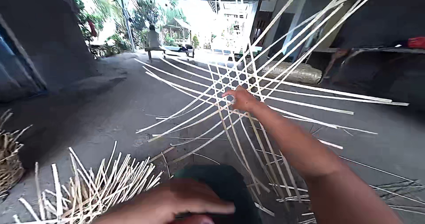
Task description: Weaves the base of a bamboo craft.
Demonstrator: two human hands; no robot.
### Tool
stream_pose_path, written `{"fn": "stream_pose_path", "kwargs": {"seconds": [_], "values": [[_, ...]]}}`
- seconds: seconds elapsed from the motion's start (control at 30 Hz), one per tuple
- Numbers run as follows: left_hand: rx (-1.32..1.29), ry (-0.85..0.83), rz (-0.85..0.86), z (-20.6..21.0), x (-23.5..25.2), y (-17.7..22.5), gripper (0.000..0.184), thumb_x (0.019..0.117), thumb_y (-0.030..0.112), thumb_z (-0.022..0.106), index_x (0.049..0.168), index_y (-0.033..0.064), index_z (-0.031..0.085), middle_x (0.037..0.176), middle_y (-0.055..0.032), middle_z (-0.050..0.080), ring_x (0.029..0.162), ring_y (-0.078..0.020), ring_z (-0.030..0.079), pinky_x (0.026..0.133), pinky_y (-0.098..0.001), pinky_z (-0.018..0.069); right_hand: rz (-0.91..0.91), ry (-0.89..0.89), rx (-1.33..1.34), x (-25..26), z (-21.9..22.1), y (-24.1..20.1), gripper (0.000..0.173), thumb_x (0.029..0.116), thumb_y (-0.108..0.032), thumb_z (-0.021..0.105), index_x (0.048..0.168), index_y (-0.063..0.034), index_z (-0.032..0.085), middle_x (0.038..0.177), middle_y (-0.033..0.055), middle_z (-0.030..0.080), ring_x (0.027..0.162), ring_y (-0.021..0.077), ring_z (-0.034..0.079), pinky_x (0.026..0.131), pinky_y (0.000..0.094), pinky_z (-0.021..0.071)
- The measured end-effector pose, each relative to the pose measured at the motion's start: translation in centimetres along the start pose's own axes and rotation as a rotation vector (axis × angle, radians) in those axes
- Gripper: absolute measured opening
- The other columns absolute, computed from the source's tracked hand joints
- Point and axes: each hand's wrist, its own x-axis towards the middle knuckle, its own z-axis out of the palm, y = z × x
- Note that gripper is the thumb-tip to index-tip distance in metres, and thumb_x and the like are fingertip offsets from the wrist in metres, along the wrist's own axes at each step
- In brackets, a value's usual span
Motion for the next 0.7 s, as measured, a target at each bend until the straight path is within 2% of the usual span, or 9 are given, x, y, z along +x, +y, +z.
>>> {"fn": "stream_pose_path", "kwargs": {"seconds": [0.07, 0.13, 0.2, 0.33, 0.43, 0.53, 0.6, 0.63, 0.7], "values": [[0.015, 0.192, 0.006, -4.7, -0.9, 0.4, 0.031, 0.1072, 0.033, 0.054, 0.128, 0.0173, 0.071, 0.120, 0.0023, 0.073, 0.111, -0.0108, 0.069, 0.099, -0.0313, 0.0584, 0.007, -0.092, 0.008, -1.9, 1.8, 1.6, 0.067, 0.0773, -0.009, 0.084, 0.136, -0.0343, 0.065, 0.127, 0.0309, 0.056, 0.111, 0.0470, 0.060, 0.089, 0.0647, 0.0530], [0.005, 0.351, -0.043, -8.8, -2.3, 0.6, 0.028, 0.1049, 0.032, 0.059, 0.123, 0.0162, 0.073, 0.116, 0.0002, 0.075, 0.104, -0.0150, 0.072, 0.092, -0.0312, 0.0609, 0.004, -0.132, 0.060, -4.1, 3.7, 2.2, 0.065, 0.0785, -0.010, 0.086, 0.136, -0.0323, 0.066, 0.125, 0.0287, 0.057, 0.109, 0.0448, 0.061, 0.088, 0.0637, 0.0532], [-0.009, 0.483, -0.075, -11.9, -3.4, 0.0, 0.027, 0.1028, 0.028, 0.061, 0.119, 0.0098, 0.073, 0.108, -0.0044, 0.076, 0.096, -0.0189, 0.074, 0.087, -0.0329, 0.0628, -0.001, -0.197, 0.132, -6.3, 5.6, 1.8, 0.062, 0.0802, -0.012, 0.086, 0.136, -0.0302, 0.066, 0.125, 0.0264, 0.059, 0.111, 0.0432, 0.060, 0.090, 0.0623, 0.0521], [0.000, 0.547, -0.198, -15.6, -4.2, -3.5, 0.029, 0.1071, 0.018, 0.049, 0.123, 0.0038, 0.068, 0.109, -0.0073, 0.075, 0.096, -0.0201, 0.074, 0.091, -0.0349, 0.0620, -0.056, -0.383, 0.306, -11.3, 10.0, -0.7, 0.058, 0.0850, -0.019, 0.084, 0.138, -0.0318, 0.064, 0.133, 0.0186, 0.062, 0.122, 0.0394, 0.058, 0.097, 0.0630, 0.0493], [0.103, 0.479, -0.400, -14.0, -1.9, -5.0, 0.026, 0.1058, 0.017, 0.050, 0.119, 0.0101, 0.071, 0.108, -0.0033, 0.076, 0.099, -0.0179, 0.074, 0.094, -0.0366, 0.0615, -0.121, -0.499, 0.432, -16.3, 13.6, -4.1, 0.056, 0.0881, -0.020, 0.081, 0.141, -0.0294, 0.063, 0.136, 0.0187, 0.062, 0.126, 0.0384, 0.057, 0.104, 0.0624, 0.0465], [0.143, 0.326, -0.572, -10.1, -0.6, -7.9, 0.024, 0.1020, 0.012, 0.054, 0.116, 0.0124, 0.074, 0.106, -0.0004, 0.076, 0.096, -0.0117, 0.073, 0.090, -0.0322, 0.0610, -0.163, -0.553, 0.440, -21.8, 17.4, -7.8, 0.055, 0.0910, -0.021, 0.076, 0.142, -0.0354, 0.062, 0.131, 0.0229, 0.058, 0.116, 0.0390, 0.060, 0.096, 0.0602, 0.0526], [0.182, 0.213, -0.630, -6.6, -0.6, -10.7, 0.022, 0.1015, 0.013, 0.058, 0.117, 0.0146, 0.074, 0.109, 0.0002, 0.075, 0.096, -0.0098, 0.072, 0.089, -0.0340, 0.0606, -0.184, -0.621, 0.378, -24.8, 18.8, -10.0, 0.055, 0.0959, -0.019, 0.068, 0.146, -0.0388, 0.058, 0.133, 0.0274, 0.053, 0.116, 0.0423, 0.058, 0.095, 0.0598, 0.0517], [0.226, 0.163, -0.637, -4.5, -0.8, -12.2, 0.023, 0.1012, 0.012, 0.059, 0.118, 0.0148, 0.074, 0.112, -0.0016, 0.074, 0.099, -0.0119, 0.071, 0.091, -0.0375, 0.0600, -0.200, -0.593, 0.359, -26.0, 19.6, -10.6, 0.055, 0.0959, -0.019, 0.066, 0.146, -0.0391, 0.058, 0.133, 0.0281, 0.054, 0.116, 0.0429, 0.059, 0.093, 0.0595, 0.0528], [0.353, 0.084, -0.620, 0.2, -1.3, -15.0, 0.026, 0.0999, 0.012, 0.061, 0.123, 0.0132, 0.073, 0.120, -0.0097, 0.071, 0.112, -0.0241, 0.068, 0.098, -0.0499, 0.0547, -0.223, -0.458, 0.380, -27.5, 21.2, -11.1, 0.053, 0.0936, -0.017, 0.065, 0.142, -0.0371, 0.062, 0.126, 0.0273, 0.060, 0.108, 0.0420, 0.064, 0.086, 0.0585, 0.0555]]}}
